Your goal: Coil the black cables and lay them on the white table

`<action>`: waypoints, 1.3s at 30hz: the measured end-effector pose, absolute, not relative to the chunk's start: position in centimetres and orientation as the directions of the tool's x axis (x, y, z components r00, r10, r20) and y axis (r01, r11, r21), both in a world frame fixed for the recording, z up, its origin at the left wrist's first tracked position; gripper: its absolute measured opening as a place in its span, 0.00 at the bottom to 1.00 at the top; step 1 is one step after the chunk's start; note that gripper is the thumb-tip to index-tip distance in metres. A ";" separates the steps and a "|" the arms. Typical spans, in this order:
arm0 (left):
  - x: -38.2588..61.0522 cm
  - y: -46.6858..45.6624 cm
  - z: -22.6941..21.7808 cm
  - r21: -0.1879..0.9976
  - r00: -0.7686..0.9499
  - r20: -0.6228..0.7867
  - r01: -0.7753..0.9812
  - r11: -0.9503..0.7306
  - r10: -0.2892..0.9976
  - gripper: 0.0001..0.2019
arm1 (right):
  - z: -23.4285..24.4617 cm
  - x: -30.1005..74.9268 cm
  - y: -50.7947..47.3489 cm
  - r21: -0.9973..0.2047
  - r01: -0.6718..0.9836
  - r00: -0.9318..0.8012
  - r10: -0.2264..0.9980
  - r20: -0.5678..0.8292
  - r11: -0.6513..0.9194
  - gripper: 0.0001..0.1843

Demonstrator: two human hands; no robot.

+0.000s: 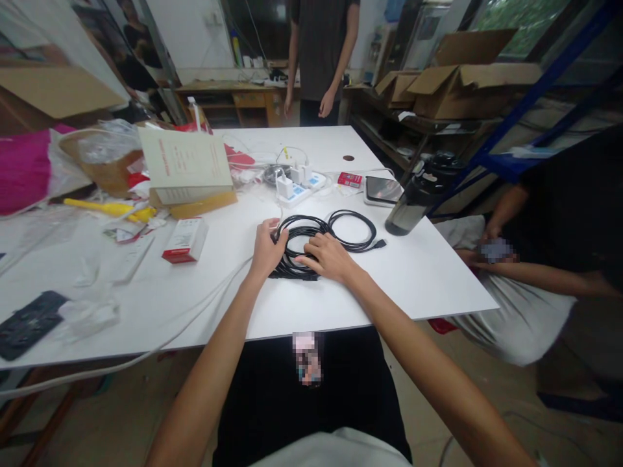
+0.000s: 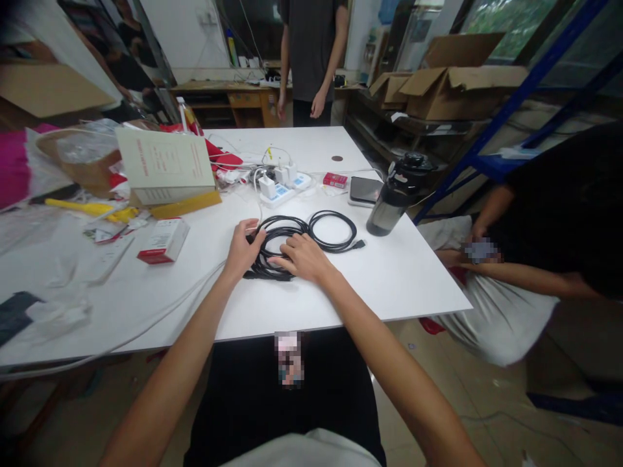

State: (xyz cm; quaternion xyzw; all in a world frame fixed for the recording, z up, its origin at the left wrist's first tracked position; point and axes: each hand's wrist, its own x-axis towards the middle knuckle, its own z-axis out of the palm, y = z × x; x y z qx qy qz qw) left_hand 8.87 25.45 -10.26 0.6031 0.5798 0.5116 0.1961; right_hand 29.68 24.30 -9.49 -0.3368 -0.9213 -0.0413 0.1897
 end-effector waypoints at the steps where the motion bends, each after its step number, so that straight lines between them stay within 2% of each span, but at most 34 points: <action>1: 8.7 25.3 -10.6 0.815 -0.173 0.398 0.517 -0.261 0.901 0.14 | -9.7 29.9 24.4 -0.085 0.639 -0.687 0.617 0.384 0.764 0.29; 5: 8.5 24.7 -11.0 0.768 -0.128 0.424 0.576 -0.281 0.897 0.15 | -9.8 30.4 24.0 -0.165 0.613 -0.668 0.619 0.414 0.772 0.33; 10: 8.2 24.6 -10.9 0.741 -0.136 0.419 0.623 -0.252 0.898 0.22 | -9.5 30.4 23.3 -0.163 0.541 -0.717 0.553 0.425 0.825 0.43; 14: 8.0 24.4 -10.8 0.758 -0.113 0.400 0.598 -0.258 0.910 0.24 | -9.1 30.3 22.5 -0.170 0.524 -0.744 0.546 0.386 0.835 0.45; 17: 8.0 24.2 -10.6 0.786 -0.120 0.399 0.556 -0.272 0.909 0.25 | -8.5 30.2 21.9 -0.194 0.523 -0.746 0.556 0.367 0.830 0.42; 20: 7.9 24.2 -10.4 0.791 -0.127 0.408 0.544 -0.280 0.904 0.25 | -8.1 30.2 21.4 -0.223 0.525 -0.744 0.570 0.349 0.821 0.32; 26: 7.7 24.1 -10.1 0.695 -0.077 0.518 0.619 -0.366 0.852 0.26 | -8.5 31.0 20.6 -0.201 0.537 -0.740 0.572 0.355 0.819 0.20; 28: 7.8 23.9 -9.8 0.674 -0.063 0.554 0.620 -0.402 0.830 0.27 | -8.4 31.2 19.6 -0.162 0.565 -0.717 0.578 0.389 0.809 0.19; 31: 7.9 23.5 -9.3 0.640 -0.041 0.597 0.627 -0.444 0.801 0.27 | -8.1 31.1 15.8 -0.136 0.629 -0.606 0.593 0.530 0.765 0.20; 33: 8.0 23.3 -8.8 0.635 -0.043 0.616 0.619 -0.463 0.787 0.25 | -8.7 30.7 11.8 -0.208 0.612 -0.505 0.580 0.640 0.763 0.20; 36: 8.2 22.9 -8.1 0.646 -0.089 0.651 0.587 -0.488 0.754 0.18 | -12.4 29.3 4.9 -0.327 0.446 -0.456 0.527 0.717 0.833 0.15; 38: 8.2 22.7 -7.7 0.645 -0.128 0.683 0.569 -0.511 0.719 0.13 | -16.7 28.3 1.2 -0.461 0.430 -0.470 0.629 0.620 0.776 0.11; 39: 8.3 22.6 -7.5 0.644 -0.143 0.693 0.563 -0.518 0.707 0.11 | -19.1 27.9 -0.1 -0.538 0.492 -0.473 0.729 0.495 0.685 0.12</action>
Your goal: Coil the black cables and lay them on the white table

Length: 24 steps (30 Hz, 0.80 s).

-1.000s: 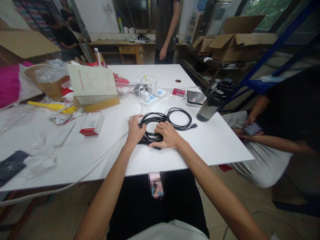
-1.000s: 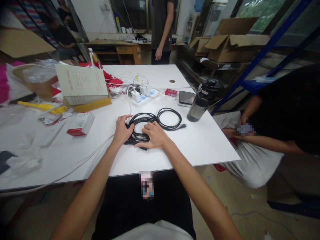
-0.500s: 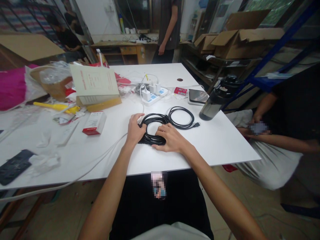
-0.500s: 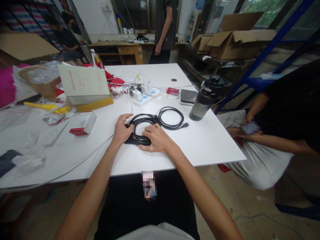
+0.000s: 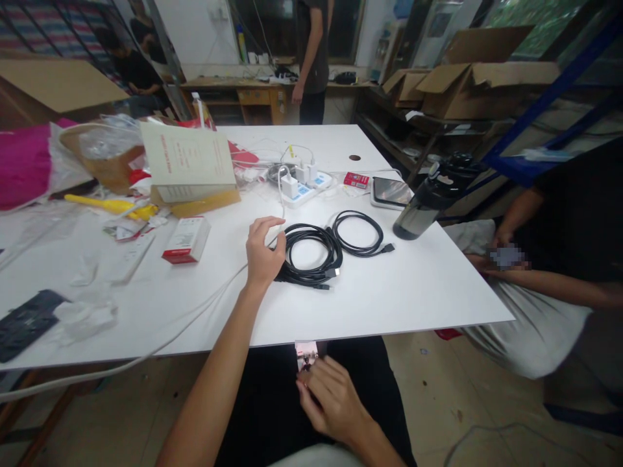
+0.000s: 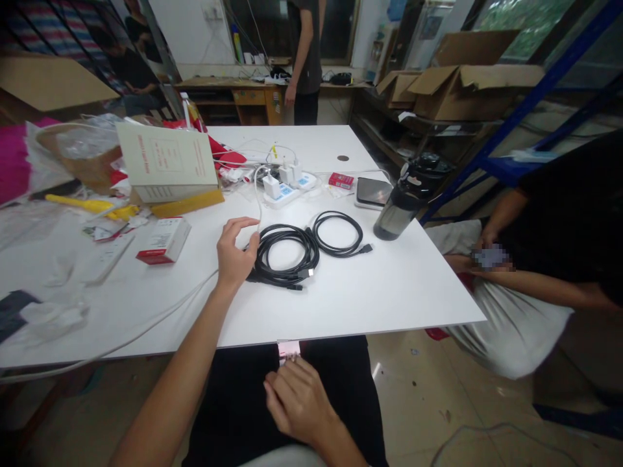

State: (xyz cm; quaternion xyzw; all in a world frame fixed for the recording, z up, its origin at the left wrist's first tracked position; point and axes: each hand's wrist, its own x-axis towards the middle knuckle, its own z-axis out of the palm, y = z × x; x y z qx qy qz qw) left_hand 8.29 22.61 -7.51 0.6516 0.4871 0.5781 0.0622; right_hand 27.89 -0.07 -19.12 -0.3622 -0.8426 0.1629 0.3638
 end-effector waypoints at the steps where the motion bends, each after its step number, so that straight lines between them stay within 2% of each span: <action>1: 8.3 22.5 -7.4 0.646 -0.156 0.698 0.558 -0.521 0.699 0.10 | -21.5 27.5 -0.9 -0.593 0.588 -0.467 0.830 0.306 0.550 0.15; 2: 8.4 22.4 -7.3 0.649 -0.165 0.700 0.553 -0.522 0.695 0.09 | -23.8 27.3 -1.4 -0.588 0.695 -0.453 0.887 0.089 0.414 0.18; 4: 8.5 22.3 -7.3 0.656 -0.176 0.698 0.545 -0.522 0.694 0.08 | -27.5 27.0 -1.5 -0.475 0.844 -0.407 0.874 -0.267 0.248 0.24; 6: 8.6 22.3 -7.3 0.657 -0.178 0.699 0.543 -0.523 0.693 0.07 | -29.6 26.9 -1.2 -0.385 0.899 -0.377 0.813 -0.443 0.207 0.27; 8: 8.7 22.2 -7.3 0.649 -0.171 0.702 0.554 -0.522 0.691 0.07 | -30.5 26.8 -1.3 -0.375 0.901 -0.391 0.785 -0.480 0.219 0.27; 16: 8.8 22.3 -7.3 0.640 -0.154 0.700 0.568 -0.517 0.697 0.06 | -30.5 27.5 -3.3 -0.490 0.803 -0.558 0.714 -0.422 0.339 0.24; 19: 8.9 22.3 -7.3 0.641 -0.141 0.693 0.569 -0.514 0.707 0.07 | -30.7 28.5 -2.9 -0.502 0.781 -0.591 0.698 -0.404 0.371 0.29; 22: 9.1 22.2 -7.3 0.640 -0.126 0.690 0.565 -0.520 0.713 0.07 | -30.7 30.1 -1.4 -0.475 0.741 -0.661 0.637 -0.397 0.474 0.34; 24: 9.2 22.1 -7.3 0.637 -0.112 0.690 0.563 -0.527 0.715 0.07 | -30.7 31.2 0.4 -0.446 0.721 -0.690 0.607 -0.394 0.530 0.34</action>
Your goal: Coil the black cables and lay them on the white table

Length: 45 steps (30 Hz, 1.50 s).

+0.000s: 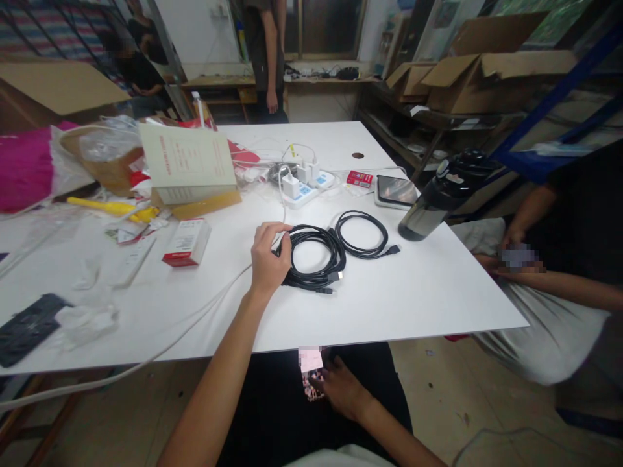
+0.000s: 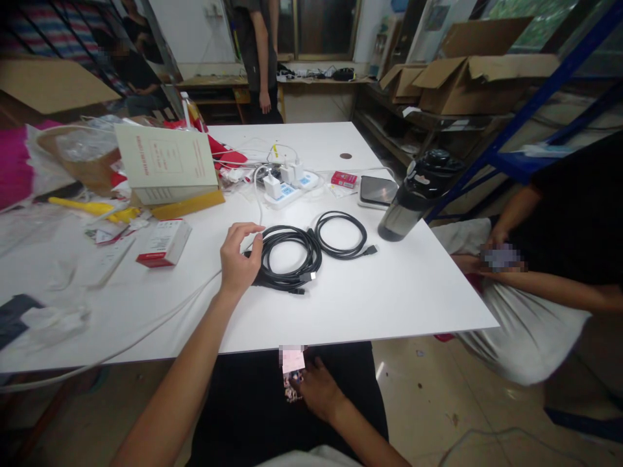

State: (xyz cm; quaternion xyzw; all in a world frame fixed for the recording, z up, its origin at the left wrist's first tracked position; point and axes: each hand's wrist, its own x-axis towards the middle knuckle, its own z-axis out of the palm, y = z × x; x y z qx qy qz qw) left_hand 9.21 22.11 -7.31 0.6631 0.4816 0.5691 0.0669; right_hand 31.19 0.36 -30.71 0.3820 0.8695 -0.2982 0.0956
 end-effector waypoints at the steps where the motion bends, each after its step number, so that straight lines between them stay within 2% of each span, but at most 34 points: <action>1: 9.2 22.1 -7.3 0.635 -0.105 0.691 0.562 -0.530 0.716 0.07 | -30.8 31.7 1.4 -0.435 0.721 -0.690 0.610 -0.390 0.539 0.32; 4: 9.2 22.0 -7.3 0.630 -0.097 0.690 0.568 -0.530 0.717 0.07 | -31.0 32.9 4.7 -0.400 0.761 -0.642 0.685 -0.346 0.511 0.31; 7: 9.2 22.0 -7.2 0.622 -0.098 0.703 0.565 -0.542 0.705 0.07 | -31.2 33.4 6.9 -0.370 0.804 -0.576 0.767 -0.284 0.466 0.35; 11: 10.3 22.0 -6.6 0.652 -0.093 0.687 0.517 -0.555 0.721 0.07 | -30.7 33.0 5.8 -0.391 0.784 -0.598 0.756 -0.267 0.482 0.34; 14: 12.1 22.3 -5.8 0.661 0.047 0.647 0.464 -0.590 0.761 0.08 | -30.3 32.3 3.3 -0.418 0.753 -0.641 0.712 -0.288 0.508 0.33; 17: 14.3 22.8 -5.1 0.596 0.307 0.601 0.443 -0.670 0.738 0.10 | -30.3 31.7 1.7 -0.446 0.709 -0.699 0.630 -0.339 0.546 0.31; 19: 15.7 23.3 -4.8 0.525 0.450 0.541 0.479 -0.703 0.710 0.12 | -30.4 31.6 1.7 -0.444 0.703 -0.709 0.594 -0.381 0.555 0.29; 21: 16.8 23.7 -4.6 0.462 0.538 0.461 0.534 -0.708 0.706 0.14 | -30.4 31.6 2.4 -0.413 0.737 -0.675 0.620 -0.401 0.536 0.29; 25: 18.3 24.2 -4.6 0.389 0.631 0.245 0.631 -0.671 0.736 0.29 | -30.4 31.9 3.8 -0.364 0.789 -0.612 0.680 -0.403 0.495 0.31; 28: 19.0 24.5 -4.6 0.338 0.650 0.080 0.696 -0.634 0.756 0.35 | -30.4 31.8 3.6 -0.385 0.765 -0.643 0.641 -0.418 0.516 0.34; 30: 19.5 24.9 -4.5 0.311 0.649 0.030 0.717 -0.624 0.760 0.30 | -30.5 31.6 3.1 -0.409 0.736 -0.676 0.598 -0.430 0.539 0.33; 32: 20.0 25.4 -4.3 0.299 0.652 0.013 0.721 -0.626 0.758 0.21 | -30.7 31.5 2.7 -0.419 0.723 -0.691 0.577 -0.435 0.549 0.31; 36: 21.0 26.5 -3.9 0.267 0.687 -0.021 0.704 -0.658 0.726 0.06 | -30.9 31.4 2.9 -0.395 0.758 -0.652 0.630 -0.423 0.519 0.34; 40: 21.7 27.6 -3.9 0.277 0.724 -0.042 0.670 -0.688 0.688 0.07 | -30.7 31.5 3.1 -0.398 0.772 -0.632 0.659 -0.408 0.495 0.35; 45: 22.4 28.5 -4.9 0.309 0.705 0.036 0.666 -0.679 0.708 0.13 | -30.7 31.5 2.9 -0.444 0.743 -0.665 0.628 -0.405 0.500 0.39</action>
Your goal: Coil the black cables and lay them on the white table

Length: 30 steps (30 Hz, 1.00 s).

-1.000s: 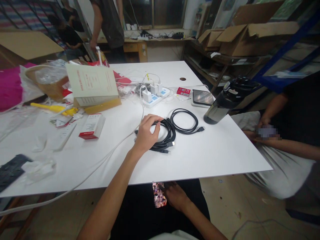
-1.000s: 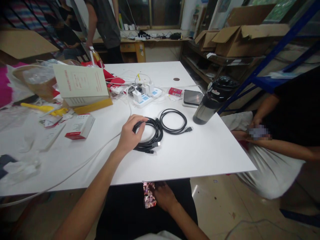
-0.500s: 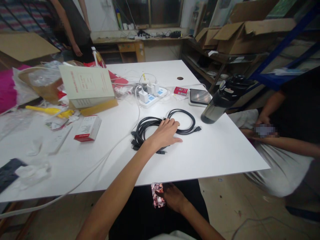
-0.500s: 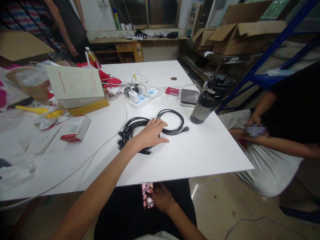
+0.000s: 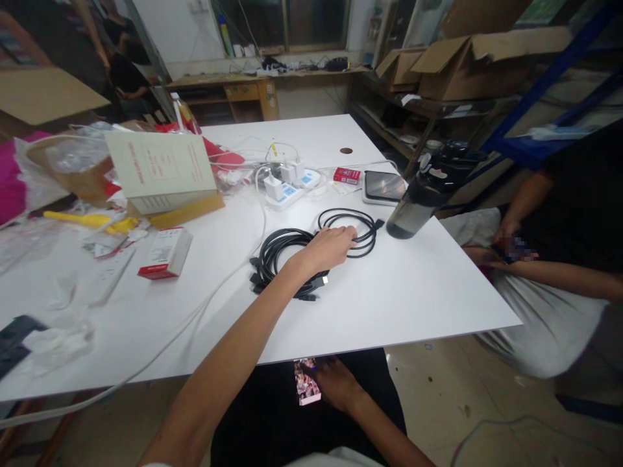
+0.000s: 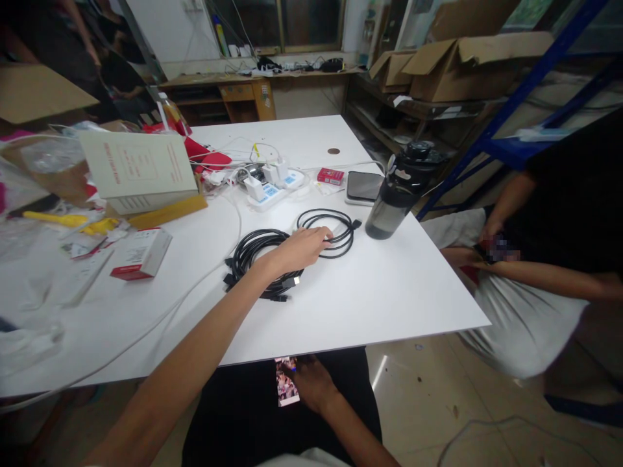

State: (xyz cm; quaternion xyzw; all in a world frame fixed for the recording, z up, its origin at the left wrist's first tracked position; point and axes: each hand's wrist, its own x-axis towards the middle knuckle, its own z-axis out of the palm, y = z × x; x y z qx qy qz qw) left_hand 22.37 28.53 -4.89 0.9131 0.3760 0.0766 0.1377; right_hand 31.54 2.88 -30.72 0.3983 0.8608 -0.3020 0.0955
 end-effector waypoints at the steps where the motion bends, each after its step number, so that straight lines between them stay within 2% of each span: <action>1: 22.5 28.7 -5.1 0.318 0.703 0.062 0.659 -0.681 0.709 0.13 | -30.8 31.5 2.8 -0.454 0.735 -0.673 0.618 -0.406 0.504 0.39; 3: 22.9 29.0 -5.4 0.363 0.691 0.141 0.630 -0.687 0.709 0.13 | -30.9 31.5 2.7 -0.470 0.722 -0.688 0.601 -0.406 0.509 0.40; 6: 23.2 29.5 -5.3 0.497 0.612 0.293 0.559 -0.664 0.735 0.12 | -31.2 31.2 2.5 -0.477 0.717 -0.693 0.592 -0.412 0.508 0.42; 11: 22.6 30.1 -3.5 0.706 0.321 0.480 0.411 -0.577 0.816 0.12 | -31.6 30.5 2.5 -0.460 0.739 -0.671 0.603 -0.432 0.492 0.43; 15: 21.4 29.6 -1.4 0.797 0.120 0.536 0.253 -0.548 0.836 0.15 | -31.3 30.5 2.5 -0.470 0.748 -0.658 0.618 -0.430 0.470 0.41; 19: 20.2 27.8 1.6 0.810 -0.031 0.586 0.065 -0.583 0.810 0.18 | -29.8 31.0 2.7 -0.474 0.769 -0.624 0.662 -0.416 0.428 0.43; 21: 19.7 26.1 3.6 0.803 -0.088 0.590 -0.039 -0.594 0.803 0.16 | -28.7 31.3 2.9 -0.480 0.783 -0.598 0.693 -0.403 0.396 0.42; 24: 19.2 22.7 6.4 0.816 -0.148 0.506 -0.235 -0.528 0.849 0.12 | -27.0 31.6 3.0 -0.485 0.810 -0.533 0.760 -0.373 0.331 0.31; 25: 19.1 21.4 7.1 0.818 -0.163 0.458 -0.309 -0.486 0.874 0.11 | -26.5 31.7 2.9 -0.520 0.805 -0.504 0.792 -0.345 0.286 0.27; 28: 19.0 17.6 7.8 0.801 -0.153 0.322 -0.481 -0.355 0.934 0.09 | -24.5 32.5 1.8 -0.752 0.656 -0.334 0.920 -0.208 0.068 0.21; 30: 19.2 15.2 6.9 0.798 -0.100 0.269 -0.534 -0.280 0.958 0.09 | -22.7 33.4 0.5 -0.885 0.465 -0.165 0.980 -0.107 -0.018 0.24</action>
